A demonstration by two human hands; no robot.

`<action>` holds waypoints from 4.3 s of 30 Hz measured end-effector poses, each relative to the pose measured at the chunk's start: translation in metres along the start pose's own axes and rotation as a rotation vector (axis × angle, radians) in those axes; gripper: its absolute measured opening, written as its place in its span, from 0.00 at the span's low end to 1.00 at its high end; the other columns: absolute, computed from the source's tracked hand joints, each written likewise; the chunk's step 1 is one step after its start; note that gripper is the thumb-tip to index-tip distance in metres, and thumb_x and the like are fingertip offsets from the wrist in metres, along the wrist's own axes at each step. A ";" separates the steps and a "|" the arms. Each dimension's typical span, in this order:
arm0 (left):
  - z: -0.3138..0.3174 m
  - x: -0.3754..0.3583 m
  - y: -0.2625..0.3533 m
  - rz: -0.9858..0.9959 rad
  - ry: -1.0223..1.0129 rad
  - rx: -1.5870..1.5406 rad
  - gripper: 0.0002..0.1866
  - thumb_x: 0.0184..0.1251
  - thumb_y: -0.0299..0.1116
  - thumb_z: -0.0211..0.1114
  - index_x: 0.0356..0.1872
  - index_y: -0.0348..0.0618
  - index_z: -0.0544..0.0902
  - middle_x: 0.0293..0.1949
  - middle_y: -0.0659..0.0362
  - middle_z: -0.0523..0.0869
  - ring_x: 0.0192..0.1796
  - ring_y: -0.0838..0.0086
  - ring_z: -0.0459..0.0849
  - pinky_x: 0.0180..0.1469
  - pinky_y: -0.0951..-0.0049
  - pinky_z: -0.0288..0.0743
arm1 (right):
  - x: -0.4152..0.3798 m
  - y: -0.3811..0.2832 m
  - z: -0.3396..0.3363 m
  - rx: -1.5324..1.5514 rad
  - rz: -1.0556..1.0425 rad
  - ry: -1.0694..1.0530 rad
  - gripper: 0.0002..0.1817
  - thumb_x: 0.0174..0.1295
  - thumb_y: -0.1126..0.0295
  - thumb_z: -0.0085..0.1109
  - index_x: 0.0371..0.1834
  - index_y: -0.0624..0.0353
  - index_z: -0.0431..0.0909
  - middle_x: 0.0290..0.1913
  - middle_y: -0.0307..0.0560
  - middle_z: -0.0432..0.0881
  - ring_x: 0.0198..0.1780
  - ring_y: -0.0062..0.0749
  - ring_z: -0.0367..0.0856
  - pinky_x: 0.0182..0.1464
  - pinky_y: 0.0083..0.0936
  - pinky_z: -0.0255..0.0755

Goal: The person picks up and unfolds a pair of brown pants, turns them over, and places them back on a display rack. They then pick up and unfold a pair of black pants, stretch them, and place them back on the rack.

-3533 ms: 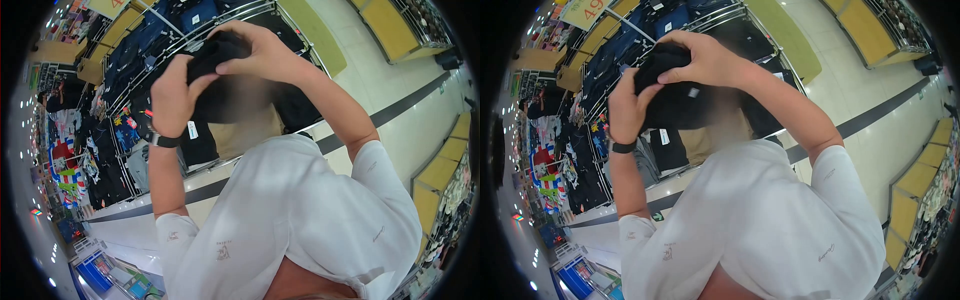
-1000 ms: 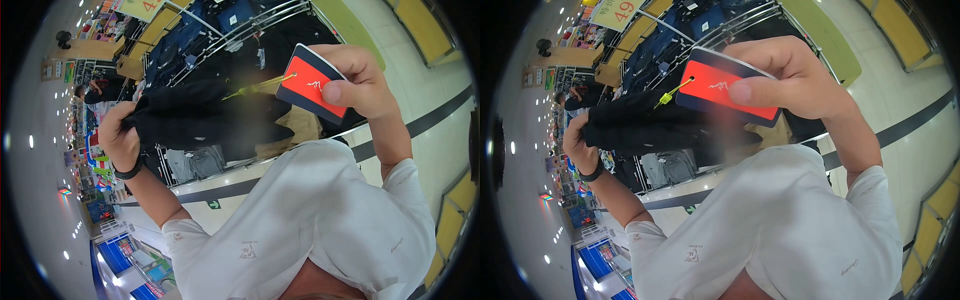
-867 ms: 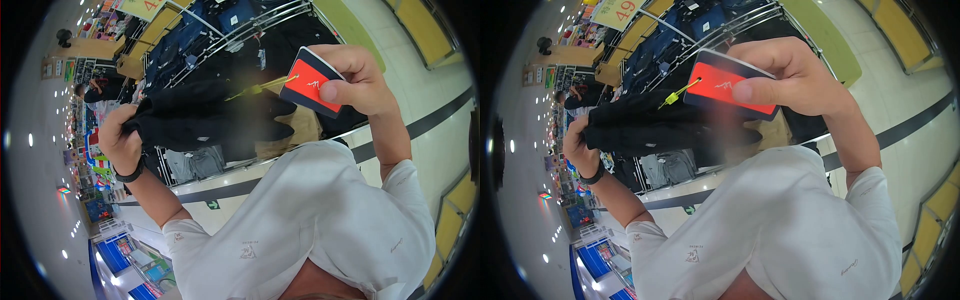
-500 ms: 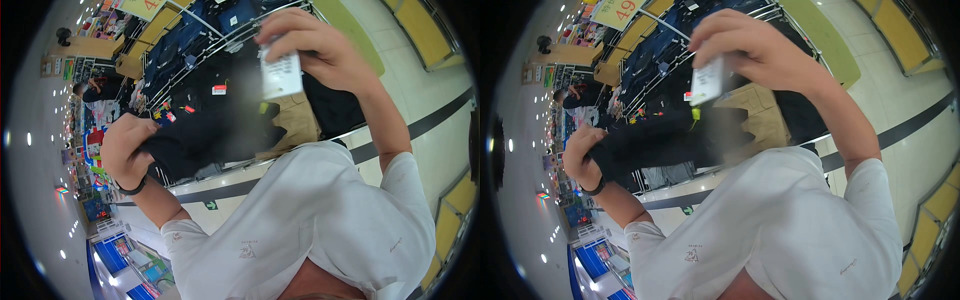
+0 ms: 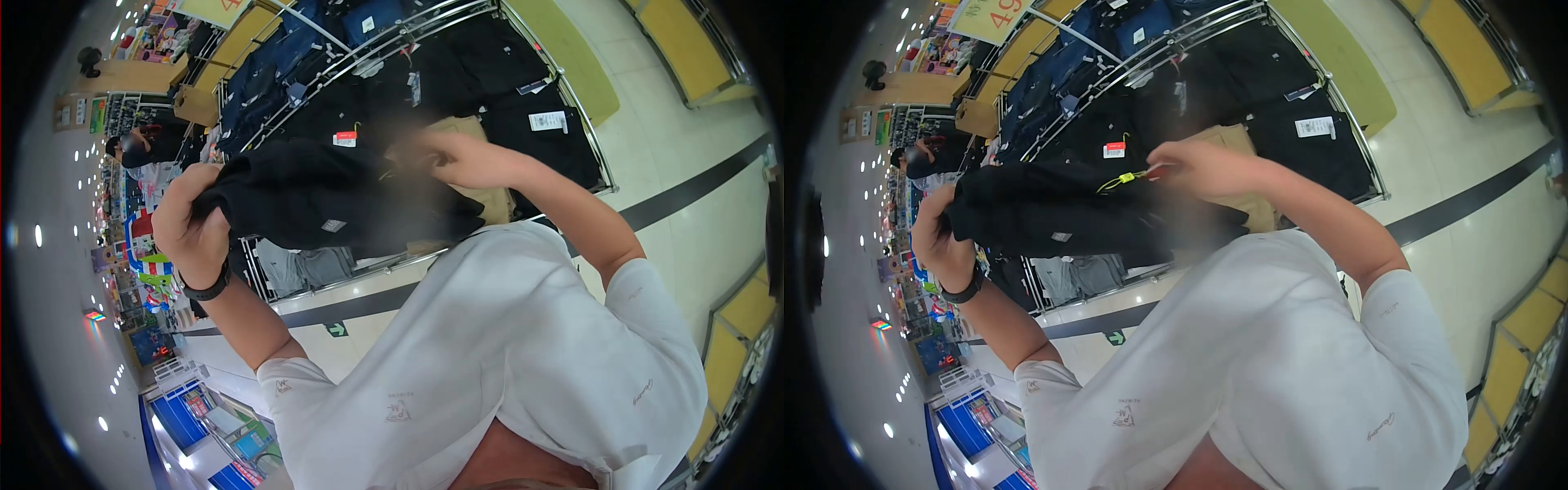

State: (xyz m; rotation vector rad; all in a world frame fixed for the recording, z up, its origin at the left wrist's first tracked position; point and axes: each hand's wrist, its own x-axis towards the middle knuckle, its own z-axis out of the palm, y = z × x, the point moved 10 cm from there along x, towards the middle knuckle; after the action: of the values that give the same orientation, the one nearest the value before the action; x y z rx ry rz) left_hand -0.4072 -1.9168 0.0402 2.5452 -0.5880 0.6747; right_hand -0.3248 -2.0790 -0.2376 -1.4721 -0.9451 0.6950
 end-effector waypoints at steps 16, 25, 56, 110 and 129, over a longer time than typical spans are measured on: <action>0.004 0.007 -0.010 -0.075 0.012 -0.063 0.16 0.51 0.22 0.73 0.42 0.29 0.82 0.35 0.59 0.84 0.38 0.78 0.79 0.44 0.80 0.71 | -0.030 0.118 0.019 0.533 0.563 0.313 0.28 0.74 0.47 0.49 0.46 0.66 0.83 0.41 0.44 0.84 0.43 0.24 0.81 0.48 0.24 0.75; -0.007 0.018 -0.008 -0.201 0.009 -0.026 0.15 0.55 0.21 0.73 0.44 0.29 0.82 0.39 0.59 0.85 0.41 0.78 0.80 0.50 0.81 0.71 | -0.030 0.061 0.006 0.670 0.081 0.304 0.16 0.71 0.60 0.50 0.42 0.60 0.84 0.60 0.45 0.79 0.61 0.29 0.75 0.65 0.29 0.66; -0.069 0.020 -0.056 -0.370 0.143 0.096 0.15 0.69 0.32 0.69 0.50 0.30 0.82 0.43 0.60 0.85 0.45 0.80 0.81 0.52 0.80 0.72 | -0.014 0.164 0.007 0.092 0.272 0.081 0.18 0.63 0.61 0.66 0.49 0.62 0.83 0.46 0.47 0.85 0.45 0.29 0.83 0.51 0.27 0.75; 0.398 -0.420 -0.207 -1.470 -0.036 -0.180 0.42 0.58 0.41 0.77 0.65 0.24 0.67 0.65 0.35 0.73 0.69 0.50 0.71 0.71 0.62 0.64 | -0.325 0.368 -0.084 0.671 1.230 1.231 0.34 0.56 0.49 0.72 0.55 0.66 0.74 0.42 0.60 0.81 0.32 0.44 0.86 0.22 0.25 0.73; 0.388 -0.414 -0.261 -1.537 -0.031 -0.516 0.44 0.63 0.40 0.74 0.70 0.22 0.60 0.67 0.38 0.71 0.67 0.57 0.74 0.69 0.65 0.66 | -0.313 0.367 -0.093 0.518 1.138 1.115 0.18 0.61 0.57 0.69 0.33 0.62 0.78 0.25 0.44 0.82 0.20 0.29 0.80 0.18 0.20 0.65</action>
State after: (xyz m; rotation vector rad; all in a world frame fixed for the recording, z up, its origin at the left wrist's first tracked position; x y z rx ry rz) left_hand -0.4662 -1.7841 -0.5669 1.7502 1.0183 -0.1069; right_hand -0.3401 -2.3877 -0.6191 -1.4903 0.9490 0.6463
